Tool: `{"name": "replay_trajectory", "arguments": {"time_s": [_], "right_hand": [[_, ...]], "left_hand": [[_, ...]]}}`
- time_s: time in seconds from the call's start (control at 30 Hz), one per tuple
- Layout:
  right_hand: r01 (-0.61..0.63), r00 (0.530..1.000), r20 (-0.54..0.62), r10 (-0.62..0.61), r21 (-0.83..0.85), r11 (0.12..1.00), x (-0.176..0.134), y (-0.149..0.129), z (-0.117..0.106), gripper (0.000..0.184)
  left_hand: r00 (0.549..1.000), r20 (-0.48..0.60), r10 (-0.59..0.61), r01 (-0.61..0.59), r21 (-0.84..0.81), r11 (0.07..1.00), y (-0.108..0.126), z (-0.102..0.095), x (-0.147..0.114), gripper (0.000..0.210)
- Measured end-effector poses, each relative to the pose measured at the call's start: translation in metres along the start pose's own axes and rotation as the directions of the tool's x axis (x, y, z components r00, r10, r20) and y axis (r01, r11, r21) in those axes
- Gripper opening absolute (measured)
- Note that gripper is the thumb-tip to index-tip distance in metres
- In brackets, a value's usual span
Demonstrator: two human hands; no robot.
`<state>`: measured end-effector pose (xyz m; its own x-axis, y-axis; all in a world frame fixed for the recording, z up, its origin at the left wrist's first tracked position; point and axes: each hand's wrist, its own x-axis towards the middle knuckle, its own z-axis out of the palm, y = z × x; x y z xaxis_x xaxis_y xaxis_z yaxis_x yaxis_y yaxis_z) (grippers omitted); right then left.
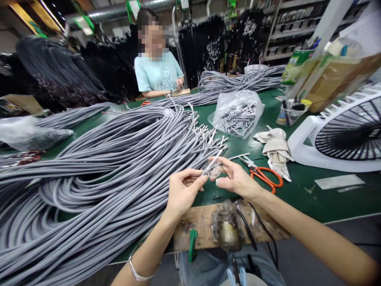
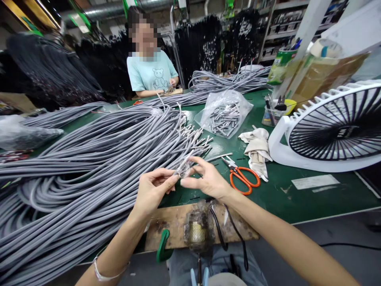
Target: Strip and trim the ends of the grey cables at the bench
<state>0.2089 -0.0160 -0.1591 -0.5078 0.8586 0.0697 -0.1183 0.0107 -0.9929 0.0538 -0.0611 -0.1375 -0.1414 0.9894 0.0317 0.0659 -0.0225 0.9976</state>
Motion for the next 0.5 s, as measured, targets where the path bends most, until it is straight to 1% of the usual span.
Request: {"name": "replay_trajectory", "arguments": {"time_s": [0.03,0.07,0.1,0.17,0.23,0.3,0.4,0.47,0.5], "right_hand": [[-0.006,0.999,0.034,0.003,0.067,0.998,0.0,0.0,0.003,0.061],[-0.002,0.999,0.036,-0.001,0.095,0.996,0.0,0.001,0.007,0.06],[0.013,1.0,0.007,-0.013,0.093,0.996,0.0,0.002,0.01,0.056],[0.057,0.993,-0.106,-0.052,0.043,0.997,0.0,0.003,0.014,0.04],[0.08,0.975,-0.208,-0.075,0.015,0.997,-0.001,0.004,0.015,0.025],[0.078,0.963,-0.26,-0.065,0.039,0.996,-0.002,0.002,0.015,0.02],[0.034,0.961,-0.276,-0.001,0.113,0.993,-0.001,0.0,0.013,0.02],[-0.061,0.962,-0.256,0.097,0.144,0.988,0.001,0.001,0.012,0.019],[-0.114,0.957,-0.254,0.143,0.126,0.985,0.003,0.002,0.011,0.018]], "left_hand": [[1.0,0.007,-0.003,0.003,0.005,1.0,-0.002,0.001,0.0,0.018],[1.0,0.007,0.0,0.0,0.015,1.0,-0.004,0.002,-0.001,0.017],[1.0,-0.001,0.011,-0.011,0.031,0.999,-0.006,0.003,-0.001,0.017],[0.998,-0.033,0.05,-0.047,0.078,0.996,-0.01,0.005,-0.002,0.016],[0.995,-0.059,0.082,-0.074,0.123,0.99,-0.012,0.006,-0.001,0.015],[0.994,-0.074,0.087,-0.076,0.137,0.988,-0.011,0.006,0.0,0.014],[0.994,-0.083,0.066,-0.057,0.103,0.993,-0.007,0.005,0.0,0.015],[0.993,-0.092,0.069,-0.063,0.071,0.995,-0.005,0.004,-0.001,0.015],[0.992,-0.1,0.08,-0.074,0.06,0.995,-0.005,0.004,-0.001,0.015]]}}
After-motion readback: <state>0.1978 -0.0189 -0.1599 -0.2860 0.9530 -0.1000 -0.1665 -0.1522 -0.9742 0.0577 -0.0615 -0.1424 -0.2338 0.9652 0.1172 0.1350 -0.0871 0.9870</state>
